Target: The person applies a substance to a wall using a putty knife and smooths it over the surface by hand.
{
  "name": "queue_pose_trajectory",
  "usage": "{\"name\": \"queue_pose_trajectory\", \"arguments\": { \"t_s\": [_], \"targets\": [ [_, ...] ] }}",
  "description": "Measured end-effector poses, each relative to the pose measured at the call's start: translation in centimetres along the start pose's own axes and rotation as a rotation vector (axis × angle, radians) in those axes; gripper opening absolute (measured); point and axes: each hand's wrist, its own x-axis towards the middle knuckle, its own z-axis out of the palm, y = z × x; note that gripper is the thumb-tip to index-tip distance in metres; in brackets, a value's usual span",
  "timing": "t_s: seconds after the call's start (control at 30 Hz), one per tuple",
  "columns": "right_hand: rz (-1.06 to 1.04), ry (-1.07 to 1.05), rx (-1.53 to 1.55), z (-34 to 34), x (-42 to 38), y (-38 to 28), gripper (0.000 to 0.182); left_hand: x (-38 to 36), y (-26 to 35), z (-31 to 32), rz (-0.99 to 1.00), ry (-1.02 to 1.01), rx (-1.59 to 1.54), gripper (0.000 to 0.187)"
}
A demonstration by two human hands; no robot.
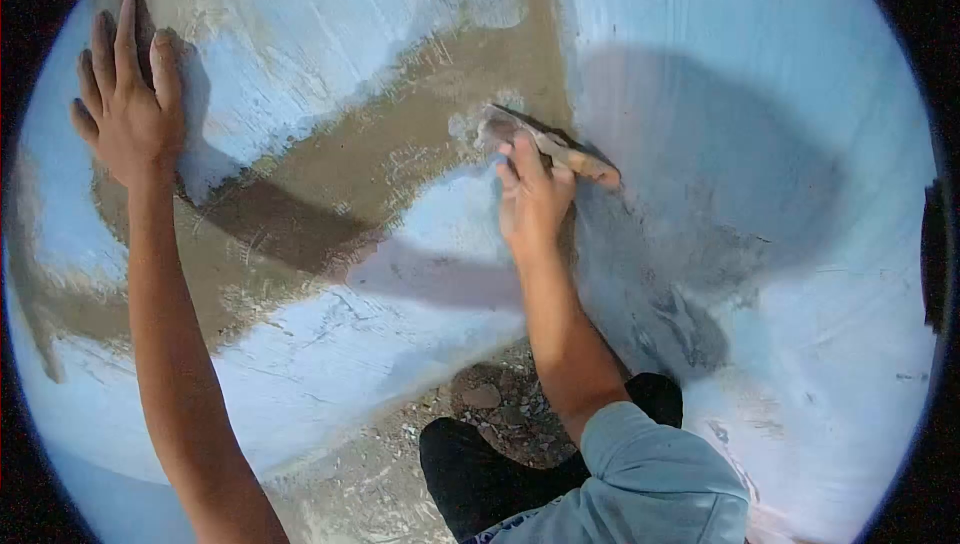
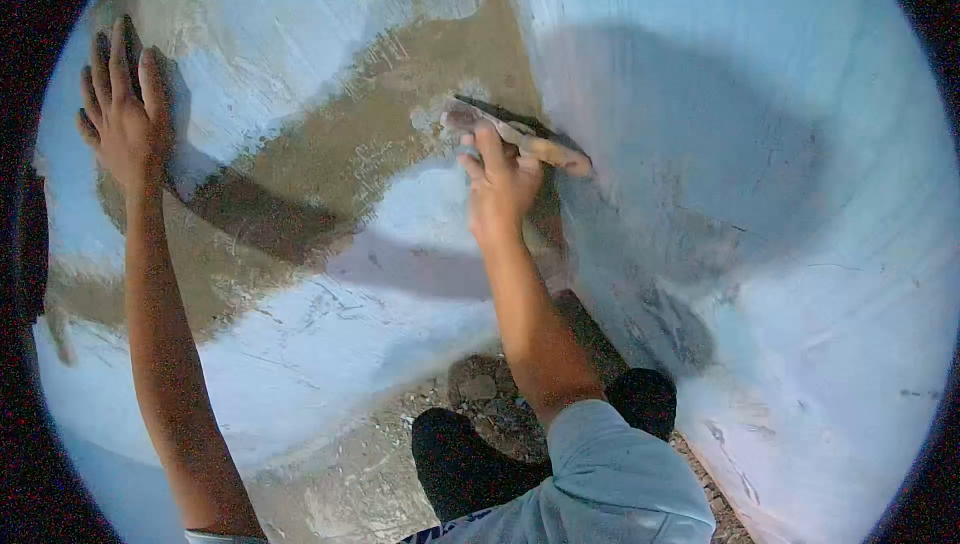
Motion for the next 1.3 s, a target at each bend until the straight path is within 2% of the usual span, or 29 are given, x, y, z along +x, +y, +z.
{"name": "queue_pose_trajectory", "arguments": {
  "t_s": [0.13, 0.17, 0.4, 0.5, 0.6, 0.63, 0.73, 0.77, 0.9, 1.03, 1.13, 1.2, 1.27, 1.3],
  "targets": [
    [-0.158, 0.063, 0.017, 1.4, 1.5, 0.4, 0.020, -0.1, -0.3, 0.3, 0.003, 0.005, 0.000, 0.055],
    [-0.136, 0.115, 0.019, 1.1, 1.7, 0.8, 0.025, -0.2, -0.5, 0.4, 0.001, 0.009, -0.004, 0.054],
    [-0.220, 0.198, 0.106, 1.3, 2.7, 1.8, 0.024, -0.2, -0.5, 0.6, 0.005, 0.016, 0.000, 0.054],
    [-0.237, 0.090, -0.074, 2.0, 1.5, 2.5, 0.026, -0.3, -0.7, 0.6, 0.018, 0.020, -0.015, 0.055],
    [-0.201, 0.097, -0.066, 1.2, 2.2, 1.3, 0.026, -0.3, -0.8, 0.8, 0.009, 0.008, 0.003, 0.055],
    [-0.186, 0.171, 0.048, 1.3, 2.7, 1.1, 0.023, -0.2, -0.8, 0.8, 0.010, 0.008, 0.005, 0.055],
    [-0.239, 0.036, -0.216, 2.4, 0.4, 2.4, 0.024, -0.3, -0.7, 0.6, 0.010, 0.008, 0.003, 0.055],
    [-0.206, -0.001, -0.210, 2.5, -0.1, 2.2, 0.022, -0.2, -0.8, 0.7, 0.016, 0.016, 0.003, 0.055],
    [-0.205, 0.137, -0.072, 1.7, 1.9, 1.6, 0.017, -0.4, -0.9, 0.9, 0.015, 0.036, 0.004, 0.055],
    [-0.290, -0.022, -0.373, 2.5, -0.1, 2.3, 0.019, -0.3, -0.8, 0.9, 0.008, 0.053, -0.026, 0.055],
    [-0.260, 0.138, -0.198, 2.3, 1.3, 1.5, 0.020, -0.4, -1.1, 0.9, 0.012, 0.030, 0.008, 0.055],
    [-0.293, 0.058, -0.343, 2.5, 0.0, 3.2, 0.022, -0.3, -1.0, 0.9, -0.012, 0.014, 0.023, 0.056],
    [-0.272, -0.019, -0.339, 4.0, -1.6, 2.3, 0.024, -0.5, -0.5, 0.6, -0.037, -0.012, 0.038, 0.057],
    [-0.275, 0.011, -0.361, 3.7, -1.0, 1.7, 0.025, -0.6, -0.5, 0.4, -0.034, -0.003, 0.025, 0.058]
  ]
}}
